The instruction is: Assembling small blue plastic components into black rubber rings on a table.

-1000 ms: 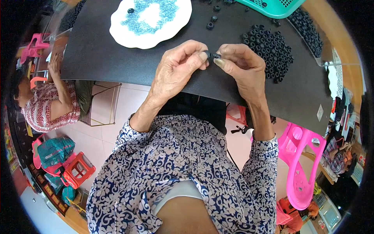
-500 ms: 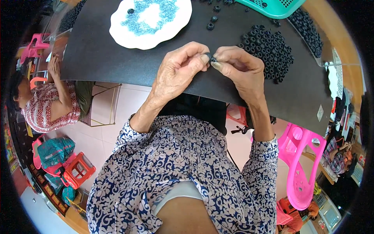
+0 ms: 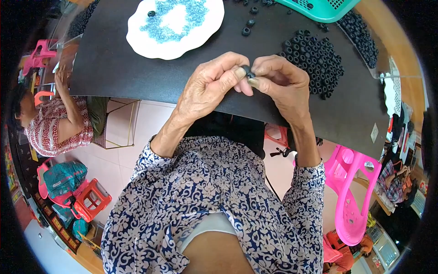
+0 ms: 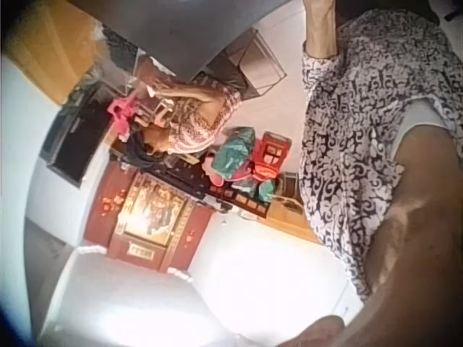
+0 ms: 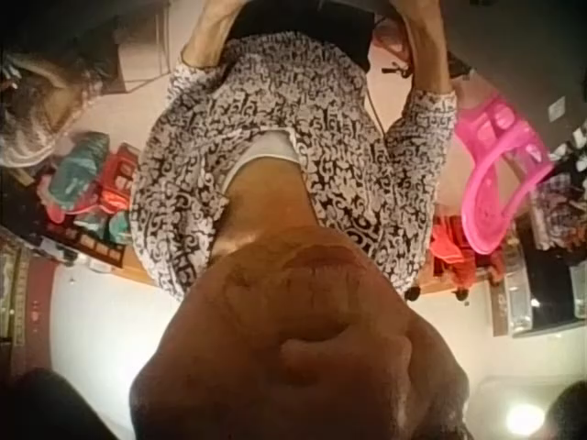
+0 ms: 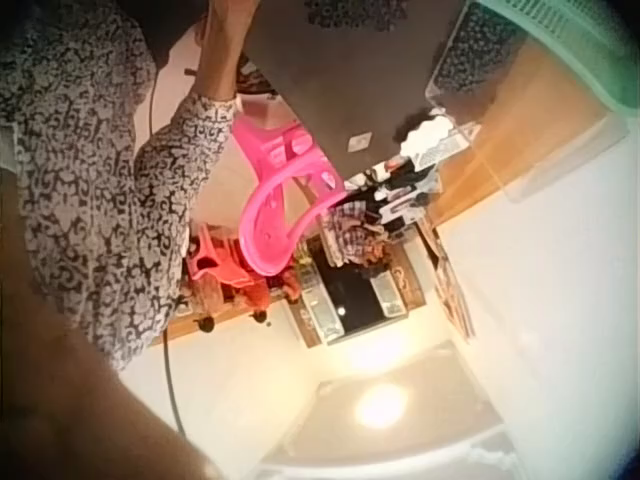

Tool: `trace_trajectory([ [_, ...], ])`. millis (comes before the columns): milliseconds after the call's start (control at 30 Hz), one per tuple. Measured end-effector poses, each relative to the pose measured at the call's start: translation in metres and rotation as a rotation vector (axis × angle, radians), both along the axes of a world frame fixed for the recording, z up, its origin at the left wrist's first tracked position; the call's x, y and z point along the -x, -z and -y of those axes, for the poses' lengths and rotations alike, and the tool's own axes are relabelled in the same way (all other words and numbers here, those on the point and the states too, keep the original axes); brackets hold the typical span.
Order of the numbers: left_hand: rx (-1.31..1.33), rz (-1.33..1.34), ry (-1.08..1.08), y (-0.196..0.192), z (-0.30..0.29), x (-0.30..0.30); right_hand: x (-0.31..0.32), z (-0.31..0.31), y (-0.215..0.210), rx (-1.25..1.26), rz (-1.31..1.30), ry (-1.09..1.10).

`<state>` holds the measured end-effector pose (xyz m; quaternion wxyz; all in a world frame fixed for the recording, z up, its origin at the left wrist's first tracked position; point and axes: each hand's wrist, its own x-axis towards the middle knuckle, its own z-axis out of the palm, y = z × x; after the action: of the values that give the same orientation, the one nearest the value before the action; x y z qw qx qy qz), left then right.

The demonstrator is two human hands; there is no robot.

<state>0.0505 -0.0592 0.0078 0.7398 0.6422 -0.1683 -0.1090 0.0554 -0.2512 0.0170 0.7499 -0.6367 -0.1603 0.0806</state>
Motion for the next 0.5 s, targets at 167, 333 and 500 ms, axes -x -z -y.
trace_trajectory([
  [167,0.015,-0.023,0.03,0.0023,-0.0028,-0.0012,0.0005,-0.0032,-0.0032,-0.006,0.012,-0.023],
  [333,0.029,0.006,-0.001,0.0023,-0.0008,-0.0002,0.0011,-0.0072,-0.0065,0.034,0.069,0.018],
  [500,0.037,0.002,-0.048,0.0032,0.0012,0.0024,0.0018,-0.0079,-0.0057,0.046,0.071,0.024],
])
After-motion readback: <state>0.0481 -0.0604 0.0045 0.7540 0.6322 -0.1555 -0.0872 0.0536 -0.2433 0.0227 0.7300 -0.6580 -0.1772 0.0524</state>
